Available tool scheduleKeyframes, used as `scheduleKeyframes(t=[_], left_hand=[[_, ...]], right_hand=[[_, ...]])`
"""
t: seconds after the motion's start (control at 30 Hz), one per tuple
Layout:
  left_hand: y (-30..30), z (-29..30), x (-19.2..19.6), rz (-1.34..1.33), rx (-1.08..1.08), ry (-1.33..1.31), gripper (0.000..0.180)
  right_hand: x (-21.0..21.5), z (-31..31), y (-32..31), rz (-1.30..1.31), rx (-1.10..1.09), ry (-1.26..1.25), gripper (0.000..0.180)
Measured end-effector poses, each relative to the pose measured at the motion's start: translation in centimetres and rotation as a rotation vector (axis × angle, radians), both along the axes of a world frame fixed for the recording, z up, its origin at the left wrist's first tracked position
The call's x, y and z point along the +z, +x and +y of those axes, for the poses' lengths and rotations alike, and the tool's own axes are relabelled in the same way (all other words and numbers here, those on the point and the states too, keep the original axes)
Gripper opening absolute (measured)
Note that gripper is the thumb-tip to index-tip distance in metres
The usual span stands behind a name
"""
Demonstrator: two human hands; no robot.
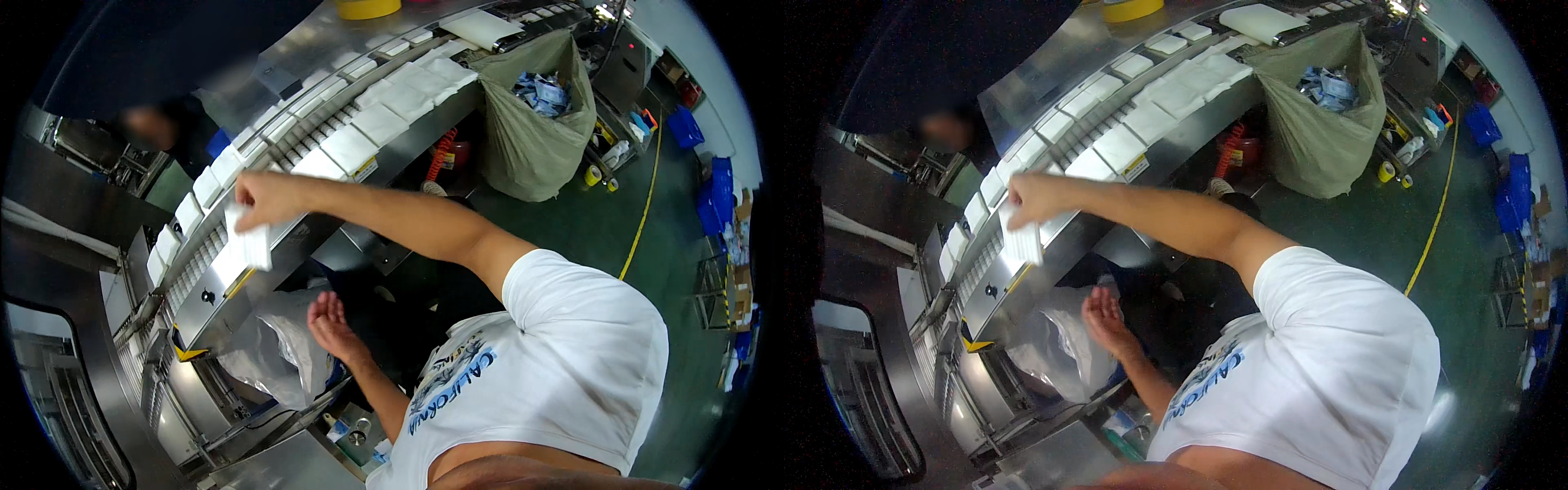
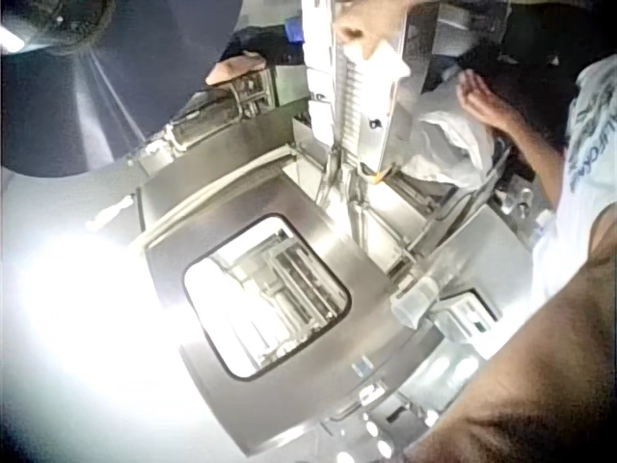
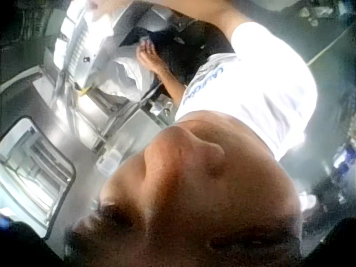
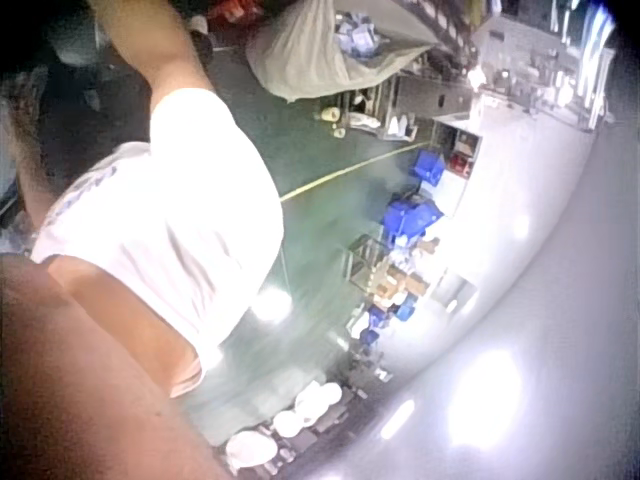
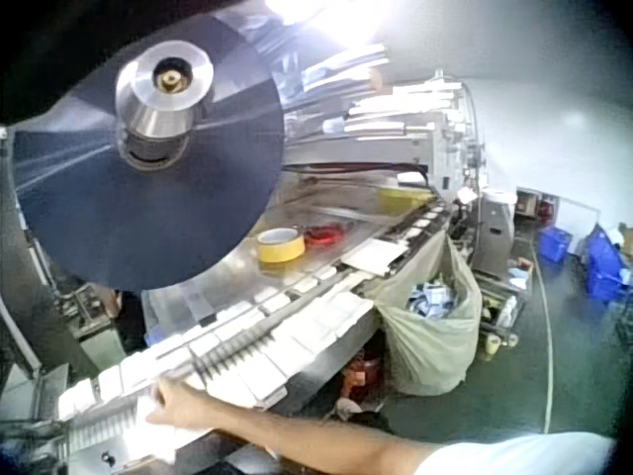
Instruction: The person handles white rectangular blocks moving along a conveyor belt in a factory setting. They pick up the blocks, inspect them, and place them back onto the line or into a plastic bag. The person also uses a red coiled air hose to clean the machinery.
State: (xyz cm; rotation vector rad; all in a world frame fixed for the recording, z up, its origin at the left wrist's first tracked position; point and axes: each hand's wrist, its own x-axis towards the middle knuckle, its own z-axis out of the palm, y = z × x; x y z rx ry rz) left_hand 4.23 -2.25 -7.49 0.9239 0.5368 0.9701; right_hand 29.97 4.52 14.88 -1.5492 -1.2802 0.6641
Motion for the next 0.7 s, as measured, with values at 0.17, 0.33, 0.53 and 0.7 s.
scheduleKeyframes(t=[0.17, 0.33, 0.53, 0.7], left_hand=[[0.7, 2.0, 7.6, -0.463, -0.197, -0.034, 0.089], [0.2, 2.6, 9.0, -0.230, 0.050, -0.046, 0.060], [0.1, 2.1, 9.0, -0.052, 0.115, -0.079, 0.051], [-1.1, 1.2, 8.6, -0.046, 0.066, -0.131, 0.051]], right_hand=[[-2.8, -4.0, -4.7, 0.057, 0.223, -0.010, 0.067], [-4.0, -6.2, -5.4, -0.047, 0.230, -0.017, 0.060], [-4.1, -7.4, -5.8, -0.038, 0.224, -0.142, 0.059], [-3.4, -3.9, -1.4, -0.073, -0.015, -0.150, 0.057]])
